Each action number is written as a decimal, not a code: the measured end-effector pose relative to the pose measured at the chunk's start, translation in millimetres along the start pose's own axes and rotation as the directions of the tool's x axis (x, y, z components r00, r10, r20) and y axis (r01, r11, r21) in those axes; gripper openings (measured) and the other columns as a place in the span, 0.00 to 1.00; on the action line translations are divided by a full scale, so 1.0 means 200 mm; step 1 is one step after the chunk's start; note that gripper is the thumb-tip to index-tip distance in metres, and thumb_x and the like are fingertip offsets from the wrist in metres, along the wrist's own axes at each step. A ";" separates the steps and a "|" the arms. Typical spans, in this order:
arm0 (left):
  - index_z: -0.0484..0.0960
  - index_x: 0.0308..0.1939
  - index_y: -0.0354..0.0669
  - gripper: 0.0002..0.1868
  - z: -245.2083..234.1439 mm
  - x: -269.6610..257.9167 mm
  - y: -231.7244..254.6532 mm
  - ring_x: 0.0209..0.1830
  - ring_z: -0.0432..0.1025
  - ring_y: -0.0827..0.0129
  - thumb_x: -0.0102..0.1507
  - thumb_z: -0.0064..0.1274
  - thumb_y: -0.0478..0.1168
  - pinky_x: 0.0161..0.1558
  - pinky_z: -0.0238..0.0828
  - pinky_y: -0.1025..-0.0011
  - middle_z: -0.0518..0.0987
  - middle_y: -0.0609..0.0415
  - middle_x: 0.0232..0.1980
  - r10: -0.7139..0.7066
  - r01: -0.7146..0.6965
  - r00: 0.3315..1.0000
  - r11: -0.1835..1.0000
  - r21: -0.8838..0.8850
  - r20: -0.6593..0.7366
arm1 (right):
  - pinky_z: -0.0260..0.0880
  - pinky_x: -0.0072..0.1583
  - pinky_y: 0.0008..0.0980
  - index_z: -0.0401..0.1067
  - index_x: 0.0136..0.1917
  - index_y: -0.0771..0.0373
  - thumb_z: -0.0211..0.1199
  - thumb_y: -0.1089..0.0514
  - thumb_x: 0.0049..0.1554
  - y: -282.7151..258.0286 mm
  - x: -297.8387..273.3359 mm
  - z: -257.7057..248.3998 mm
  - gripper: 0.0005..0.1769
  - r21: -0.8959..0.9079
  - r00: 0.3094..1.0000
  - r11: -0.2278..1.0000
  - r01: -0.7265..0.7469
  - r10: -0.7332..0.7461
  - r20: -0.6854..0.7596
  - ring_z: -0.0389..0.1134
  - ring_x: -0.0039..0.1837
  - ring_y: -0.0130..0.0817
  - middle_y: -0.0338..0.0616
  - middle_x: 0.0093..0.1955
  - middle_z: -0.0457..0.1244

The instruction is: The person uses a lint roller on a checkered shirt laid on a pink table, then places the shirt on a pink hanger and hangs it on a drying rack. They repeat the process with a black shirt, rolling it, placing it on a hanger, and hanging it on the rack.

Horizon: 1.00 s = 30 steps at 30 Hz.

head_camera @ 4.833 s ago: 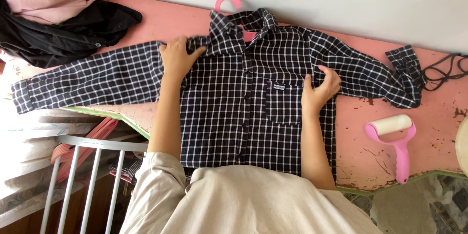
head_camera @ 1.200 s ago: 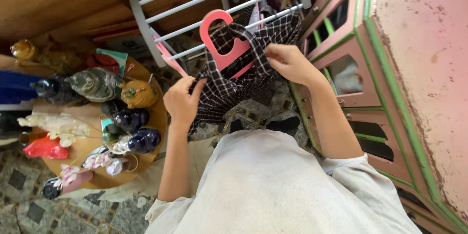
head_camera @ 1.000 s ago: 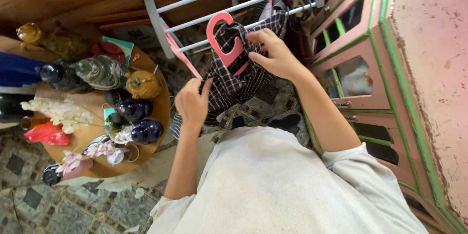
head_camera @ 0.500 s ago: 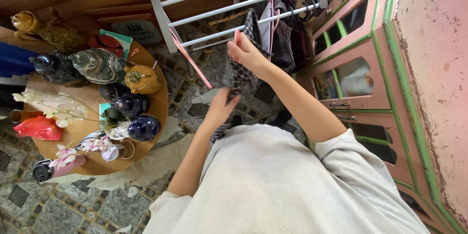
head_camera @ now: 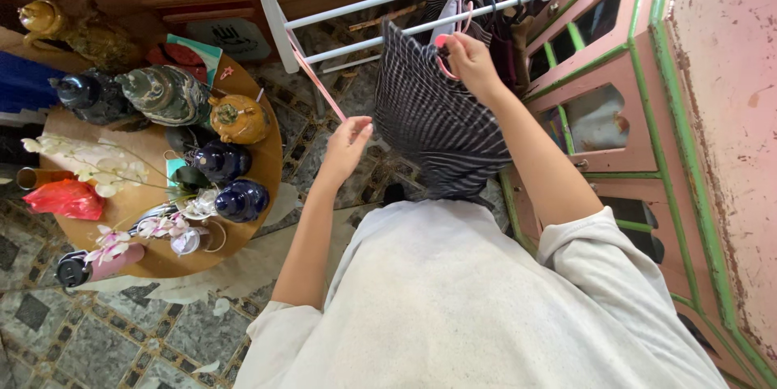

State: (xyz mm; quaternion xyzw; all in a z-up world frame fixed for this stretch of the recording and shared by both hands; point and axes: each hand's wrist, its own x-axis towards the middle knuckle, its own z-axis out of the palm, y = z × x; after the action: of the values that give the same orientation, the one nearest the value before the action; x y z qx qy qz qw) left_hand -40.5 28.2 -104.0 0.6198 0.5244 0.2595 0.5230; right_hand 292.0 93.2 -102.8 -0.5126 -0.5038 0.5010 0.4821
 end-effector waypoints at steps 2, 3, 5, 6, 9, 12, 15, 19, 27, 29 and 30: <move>0.78 0.60 0.39 0.20 -0.05 -0.02 -0.02 0.53 0.77 0.66 0.70 0.50 0.48 0.56 0.73 0.68 0.82 0.50 0.56 -0.027 0.027 1.000 0.999 -0.023 -0.013 | 0.44 0.33 0.24 0.69 0.47 0.60 0.48 0.50 0.73 0.03 -0.02 -0.02 0.17 0.050 0.998 0.997 -0.058 0.057 0.027 0.45 0.30 0.17 0.26 0.28 0.48; 0.78 0.60 0.39 0.19 -0.07 -0.02 -0.03 0.52 0.77 0.67 0.70 0.50 0.48 0.56 0.72 0.68 0.82 0.51 0.55 -0.040 0.039 0.999 0.999 -0.036 -0.018 | 0.43 0.33 0.24 0.69 0.48 0.60 0.48 0.50 0.73 0.05 -0.03 -0.04 0.17 0.074 0.996 0.993 -0.088 0.085 0.041 0.45 0.30 0.17 0.25 0.28 0.48; 0.78 0.60 0.39 0.19 -0.08 -0.03 -0.04 0.51 0.76 0.68 0.70 0.50 0.48 0.55 0.72 0.68 0.82 0.52 0.55 -0.086 0.085 0.996 0.995 -0.050 -0.020 | 0.45 0.33 0.25 0.67 0.46 0.61 0.49 0.50 0.74 0.12 -0.02 -0.02 0.18 0.077 0.989 0.987 -0.139 0.135 0.054 0.46 0.30 0.18 0.26 0.28 0.48; 0.78 0.59 0.39 0.19 -0.08 -0.02 -0.05 0.51 0.76 0.68 0.70 0.49 0.48 0.54 0.72 0.67 0.82 0.52 0.55 -0.107 0.105 0.994 0.993 -0.057 -0.024 | 0.45 0.32 0.25 0.65 0.45 0.62 0.50 0.50 0.74 0.16 0.00 -0.01 0.19 0.079 0.986 0.984 -0.161 0.156 0.061 0.46 0.30 0.18 0.27 0.28 0.49; 0.78 0.59 0.40 0.19 -0.07 0.02 -0.06 0.49 0.77 0.69 0.70 0.49 0.48 0.54 0.73 0.68 0.82 0.53 0.54 -0.156 0.152 0.987 0.985 -0.082 -0.036 | 0.51 0.33 0.25 0.69 0.46 0.60 0.49 0.49 0.71 0.27 0.04 0.03 0.17 0.041 0.976 0.975 -0.217 0.215 0.047 0.50 0.30 0.19 0.28 0.29 0.53; 0.78 0.59 0.40 0.19 -0.06 0.06 -0.05 0.49 0.77 0.69 0.70 0.50 0.48 0.53 0.73 0.69 0.82 0.53 0.54 -0.145 0.138 0.987 0.986 -0.096 -0.065 | 0.50 0.32 0.27 0.66 0.44 0.59 0.49 0.48 0.70 0.41 0.14 0.07 0.17 0.054 0.954 0.954 -0.294 0.296 -0.043 0.51 0.29 0.21 0.31 0.28 0.54; 0.78 0.60 0.41 0.18 -0.06 0.12 -0.03 0.50 0.77 0.70 0.71 0.48 0.47 0.53 0.72 0.69 0.81 0.53 0.55 -0.164 0.155 0.981 0.984 -0.088 -0.105 | 0.52 0.32 0.28 0.63 0.45 0.59 0.48 0.47 0.71 0.57 0.30 0.06 0.17 0.114 0.946 0.944 -0.310 0.318 -0.063 0.52 0.28 0.23 0.33 0.28 0.54; 0.78 0.60 0.41 0.18 -0.08 0.21 0.00 0.47 0.77 0.69 0.71 0.48 0.47 0.51 0.73 0.68 0.82 0.51 0.52 -0.215 0.203 0.967 0.975 -0.093 -0.140 | 0.49 0.31 0.29 0.64 0.48 0.58 0.46 0.48 0.71 0.70 0.51 0.01 0.15 0.219 0.908 0.890 -0.400 0.418 -0.042 0.51 0.28 0.24 0.33 0.29 0.52; 0.79 0.60 0.40 0.17 -0.08 0.50 0.00 0.47 0.76 0.72 0.71 0.50 0.45 0.49 0.73 0.72 0.82 0.53 0.53 -0.235 0.203 0.936 0.969 -0.144 -0.262 | 0.46 0.29 0.30 0.65 0.48 0.57 0.45 0.48 0.70 0.90 0.73 -0.15 0.15 0.318 0.827 0.813 -0.488 0.547 -0.128 0.49 0.27 0.25 0.33 0.27 0.50; 0.79 0.59 0.40 0.17 -0.05 0.58 0.04 0.48 0.77 0.72 0.71 0.51 0.45 0.50 0.74 0.71 0.82 0.53 0.53 -0.230 0.189 0.937 0.967 -0.170 -0.263 | 0.48 0.31 0.28 0.65 0.47 0.58 0.47 0.48 0.71 0.94 0.77 -0.17 0.16 0.402 0.848 0.801 -0.443 0.520 -0.102 0.49 0.29 0.23 0.31 0.29 0.51; 0.79 0.59 0.39 0.17 -0.03 0.62 0.06 0.49 0.77 0.73 0.71 0.51 0.46 0.51 0.74 0.71 0.82 0.54 0.53 -0.225 0.181 0.938 0.966 -0.182 -0.264 | 0.48 0.33 0.27 0.65 0.47 0.59 0.48 0.48 0.72 0.96 0.79 -0.18 0.16 0.444 0.859 0.793 -0.417 0.504 -0.092 0.49 0.30 0.22 0.30 0.31 0.51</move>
State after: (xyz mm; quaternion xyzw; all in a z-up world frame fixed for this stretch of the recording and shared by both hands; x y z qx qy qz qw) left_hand -2.2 147.2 -118.3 0.4762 0.6333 0.3297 0.5134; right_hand 333.0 247.2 -298.0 -0.5566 -0.1941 0.6419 0.4903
